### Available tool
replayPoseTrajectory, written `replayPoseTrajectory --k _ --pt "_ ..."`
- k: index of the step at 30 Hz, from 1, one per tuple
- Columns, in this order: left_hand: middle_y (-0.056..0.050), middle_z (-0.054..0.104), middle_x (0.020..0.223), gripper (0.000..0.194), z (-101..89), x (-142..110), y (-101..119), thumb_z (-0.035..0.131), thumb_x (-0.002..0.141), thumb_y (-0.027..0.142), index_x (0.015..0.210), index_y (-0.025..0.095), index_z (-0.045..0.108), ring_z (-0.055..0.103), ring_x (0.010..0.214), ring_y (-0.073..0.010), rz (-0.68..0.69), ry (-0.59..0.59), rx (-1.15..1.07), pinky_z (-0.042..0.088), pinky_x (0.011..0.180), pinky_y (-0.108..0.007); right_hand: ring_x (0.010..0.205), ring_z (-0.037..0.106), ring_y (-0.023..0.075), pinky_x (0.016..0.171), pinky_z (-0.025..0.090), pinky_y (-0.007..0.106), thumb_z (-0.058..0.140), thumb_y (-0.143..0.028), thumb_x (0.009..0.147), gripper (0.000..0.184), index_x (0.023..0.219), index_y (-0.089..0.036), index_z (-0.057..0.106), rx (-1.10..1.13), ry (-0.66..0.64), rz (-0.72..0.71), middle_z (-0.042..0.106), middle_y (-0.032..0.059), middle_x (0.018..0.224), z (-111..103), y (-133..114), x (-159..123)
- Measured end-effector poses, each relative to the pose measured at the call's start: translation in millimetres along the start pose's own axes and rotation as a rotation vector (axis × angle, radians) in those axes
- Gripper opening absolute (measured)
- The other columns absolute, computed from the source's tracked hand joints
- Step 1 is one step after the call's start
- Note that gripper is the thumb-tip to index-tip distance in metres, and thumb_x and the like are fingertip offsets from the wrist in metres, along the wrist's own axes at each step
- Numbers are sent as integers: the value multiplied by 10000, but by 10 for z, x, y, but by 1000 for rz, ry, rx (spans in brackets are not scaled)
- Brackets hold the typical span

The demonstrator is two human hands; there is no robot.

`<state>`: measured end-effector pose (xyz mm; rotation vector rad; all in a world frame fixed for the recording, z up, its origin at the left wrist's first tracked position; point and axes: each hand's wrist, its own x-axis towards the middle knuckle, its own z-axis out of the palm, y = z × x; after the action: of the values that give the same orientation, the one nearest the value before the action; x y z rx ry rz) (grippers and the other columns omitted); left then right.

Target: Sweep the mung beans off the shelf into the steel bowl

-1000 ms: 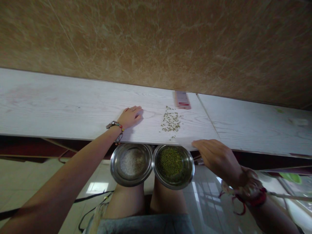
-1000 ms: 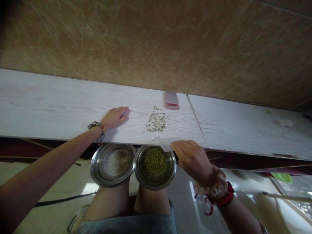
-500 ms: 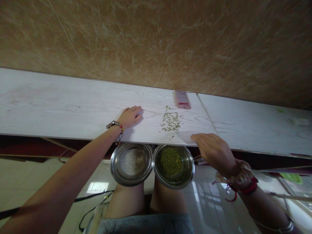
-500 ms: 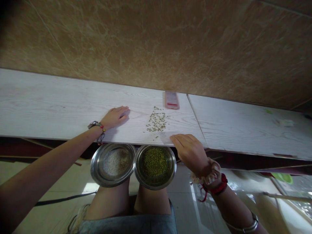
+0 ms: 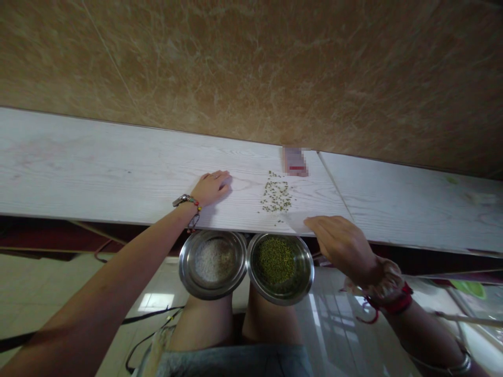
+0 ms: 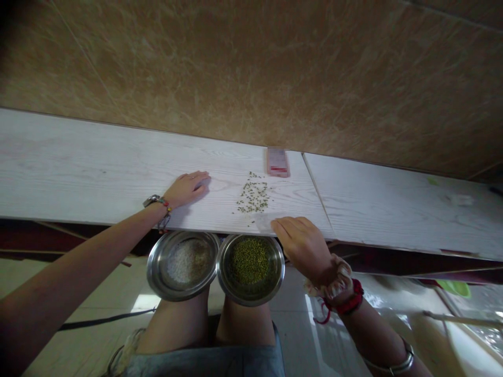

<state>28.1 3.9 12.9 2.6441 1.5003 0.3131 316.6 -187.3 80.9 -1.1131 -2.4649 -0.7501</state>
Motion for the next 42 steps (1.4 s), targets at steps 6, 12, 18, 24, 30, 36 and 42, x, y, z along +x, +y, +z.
replayPoseTrajectory --k 6,12,18,24,30,36,42 --pt "-75 468 1438 483 2 -9 16 356 876 286 1322 175 505 405 1334 -225 -18 2 1 299 1097 -404 695 619 162 630 481 291 363 -14 882 312 860 -123 655 83 -22 5 713 87 800 -93 -81 -9" --pt "-54 472 1438 470 -9 -7 21 373 876 280 1320 201 508 407 1334 -225 -15 1 0 300 1099 -399 689 620 169 640 483 307 361 -24 880 326 866 -137 667 121 -51 38 707 83 793 -82 -96 -28" --pt "-81 472 1435 471 -28 -11 41 368 884 273 1317 155 512 401 1338 -234 -27 -18 14 300 1099 -387 660 612 150 620 494 283 336 -68 920 332 837 -151 647 201 -51 2 707 66 773 -183 -206 12" --pt "-63 458 1448 458 -18 -15 32 364 892 279 1315 181 511 395 1342 -227 -28 -18 17 297 1099 -405 754 651 169 677 512 297 379 -48 891 294 925 -136 658 181 -12 48 726 81 840 -217 -133 15" --pt "-69 466 1440 449 -19 -21 37 372 897 271 1318 188 506 394 1344 -221 -32 -20 33 301 1097 -404 773 674 202 695 515 332 431 -76 856 283 966 -145 682 62 -6 154 741 93 869 157 253 89" --pt "-62 485 1426 434 -18 -19 37 386 891 255 1300 209 523 412 1333 -209 -20 5 35 319 1088 -398 845 677 234 754 510 381 430 -103 843 305 999 -163 684 117 3 278 742 99 935 625 637 339" --pt "-81 476 1431 438 -32 -26 43 398 895 257 1313 194 514 404 1338 -219 -28 -13 26 312 1097 -408 867 670 227 785 494 373 416 -69 829 327 996 -162 681 130 35 278 739 101 940 1010 800 610"
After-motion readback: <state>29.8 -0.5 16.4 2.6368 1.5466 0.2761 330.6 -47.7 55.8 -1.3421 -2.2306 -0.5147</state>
